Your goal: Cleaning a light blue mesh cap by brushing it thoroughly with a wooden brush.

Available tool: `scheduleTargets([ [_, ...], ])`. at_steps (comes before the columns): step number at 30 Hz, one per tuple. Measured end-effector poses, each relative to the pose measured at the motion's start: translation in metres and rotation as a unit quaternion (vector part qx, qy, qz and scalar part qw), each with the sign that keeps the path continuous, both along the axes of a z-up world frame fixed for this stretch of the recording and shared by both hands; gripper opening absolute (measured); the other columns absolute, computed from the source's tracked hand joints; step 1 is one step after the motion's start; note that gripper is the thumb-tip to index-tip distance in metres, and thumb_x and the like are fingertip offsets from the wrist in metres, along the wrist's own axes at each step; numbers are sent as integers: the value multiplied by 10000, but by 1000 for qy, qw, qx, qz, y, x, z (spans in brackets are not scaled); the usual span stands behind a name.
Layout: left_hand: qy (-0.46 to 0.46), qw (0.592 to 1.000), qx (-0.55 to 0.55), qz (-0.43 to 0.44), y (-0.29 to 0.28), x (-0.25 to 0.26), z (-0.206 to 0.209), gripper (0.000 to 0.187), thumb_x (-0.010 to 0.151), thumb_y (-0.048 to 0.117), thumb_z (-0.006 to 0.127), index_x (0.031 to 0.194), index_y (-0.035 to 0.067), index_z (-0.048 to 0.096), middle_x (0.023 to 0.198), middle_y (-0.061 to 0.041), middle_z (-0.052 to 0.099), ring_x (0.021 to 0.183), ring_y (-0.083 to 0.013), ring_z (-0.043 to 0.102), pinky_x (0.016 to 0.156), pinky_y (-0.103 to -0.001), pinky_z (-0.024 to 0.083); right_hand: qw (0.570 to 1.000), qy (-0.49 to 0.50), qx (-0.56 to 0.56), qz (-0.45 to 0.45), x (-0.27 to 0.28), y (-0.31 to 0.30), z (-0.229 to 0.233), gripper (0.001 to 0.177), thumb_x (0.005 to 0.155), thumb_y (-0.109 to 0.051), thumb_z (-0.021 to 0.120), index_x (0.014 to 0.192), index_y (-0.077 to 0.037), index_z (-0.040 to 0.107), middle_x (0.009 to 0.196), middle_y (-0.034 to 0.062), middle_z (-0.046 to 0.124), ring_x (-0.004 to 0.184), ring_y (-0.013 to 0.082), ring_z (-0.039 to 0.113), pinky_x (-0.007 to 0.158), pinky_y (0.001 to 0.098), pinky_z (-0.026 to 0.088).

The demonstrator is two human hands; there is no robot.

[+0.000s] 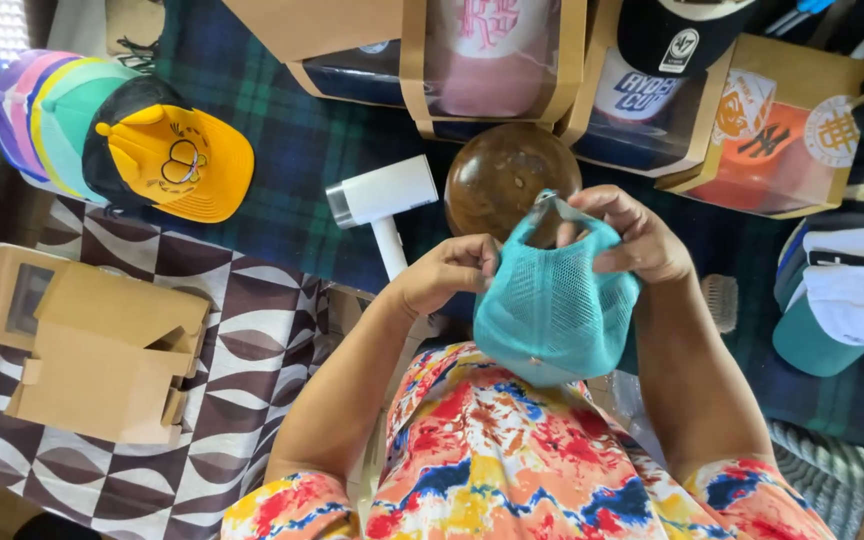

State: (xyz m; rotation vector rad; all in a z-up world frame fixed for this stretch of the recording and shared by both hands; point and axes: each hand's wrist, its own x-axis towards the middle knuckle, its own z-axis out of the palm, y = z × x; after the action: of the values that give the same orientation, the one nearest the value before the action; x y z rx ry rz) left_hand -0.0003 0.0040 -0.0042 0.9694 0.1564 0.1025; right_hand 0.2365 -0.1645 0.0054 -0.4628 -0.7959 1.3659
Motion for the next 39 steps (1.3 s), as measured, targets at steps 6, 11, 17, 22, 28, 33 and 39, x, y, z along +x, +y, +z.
scheduleTargets([
  [6, 12, 912, 354, 205, 69, 38, -47, 156, 901, 31, 720, 1043, 95, 702, 1062, -107, 634, 1178, -299, 582, 1109, -421, 395, 755, -488, -241, -366, 37, 64, -17, 483, 780, -182, 956, 1214, -147, 746, 1008, 23, 723, 955, 137, 684, 886, 303, 553],
  [11, 172, 889, 310, 288, 75, 65, -53, 192, 984, 263, 627, 1139, 167, 690, 1178, -98, 665, 1180, -288, 603, 1044, -429, 452, 649, -526, -379, -399, 30, 73, -34, 212, 968, -283, 650, 1105, -144, 732, 1005, 74, 753, 966, 259, 710, 860, 424, 540],
  [17, 202, 907, 160, 334, 31, 55, -32, 568, 1065, 575, 474, 1428, 159, 610, 1410, -257, 565, 1401, -398, 479, 1213, -527, 342, 851, -100, -311, -410, -43, 59, -24, 571, 1051, -508, 577, 1454, -104, 573, 1388, 228, 619, 1288, 365, 611, 1144, 542, 437],
  [22, 187, 905, 84, 373, 6, 61, -26, 558, 1056, 496, 566, 1438, 90, 596, 1453, -264, 567, 1413, -374, 487, 1226, -509, 346, 845, -92, -304, -430, -39, 25, -51, 530, 1071, -469, 566, 1484, -136, 545, 1373, 209, 629, 1251, 332, 644, 1114, 541, 468],
  [28, 200, 916, 125, 325, -50, 65, -25, 495, 1055, 490, 559, 1429, 174, 630, 1414, -191, 630, 1362, -343, 552, 1174, -490, 421, 830, -90, -312, -453, -37, -56, -51, 525, 1078, -402, 537, 1525, -132, 484, 1459, 192, 564, 1294, 311, 614, 1123, 505, 472],
  [33, 245, 924, 175, 236, -73, 74, -38, 403, 1077, 464, 518, 1451, 340, 604, 1462, -79, 601, 1404, -283, 517, 1201, -472, 397, 816, -91, -331, -465, -32, -90, -55, 531, 1084, -335, 508, 1566, -128, 423, 1545, 176, 499, 1337, 292, 585, 1132, 468, 476],
  [39, 189, 927, 272, 176, -47, 90, -26, 370, 1084, 436, 531, 1429, 341, 624, 1440, -54, 616, 1375, -271, 555, 1180, -465, 423, 849, -109, -285, -431, -19, -79, -39, 597, 1107, -286, 501, 1638, -121, 285, 1540, 201, 517, 1375, 275, 563, 1153, 447, 468],
])
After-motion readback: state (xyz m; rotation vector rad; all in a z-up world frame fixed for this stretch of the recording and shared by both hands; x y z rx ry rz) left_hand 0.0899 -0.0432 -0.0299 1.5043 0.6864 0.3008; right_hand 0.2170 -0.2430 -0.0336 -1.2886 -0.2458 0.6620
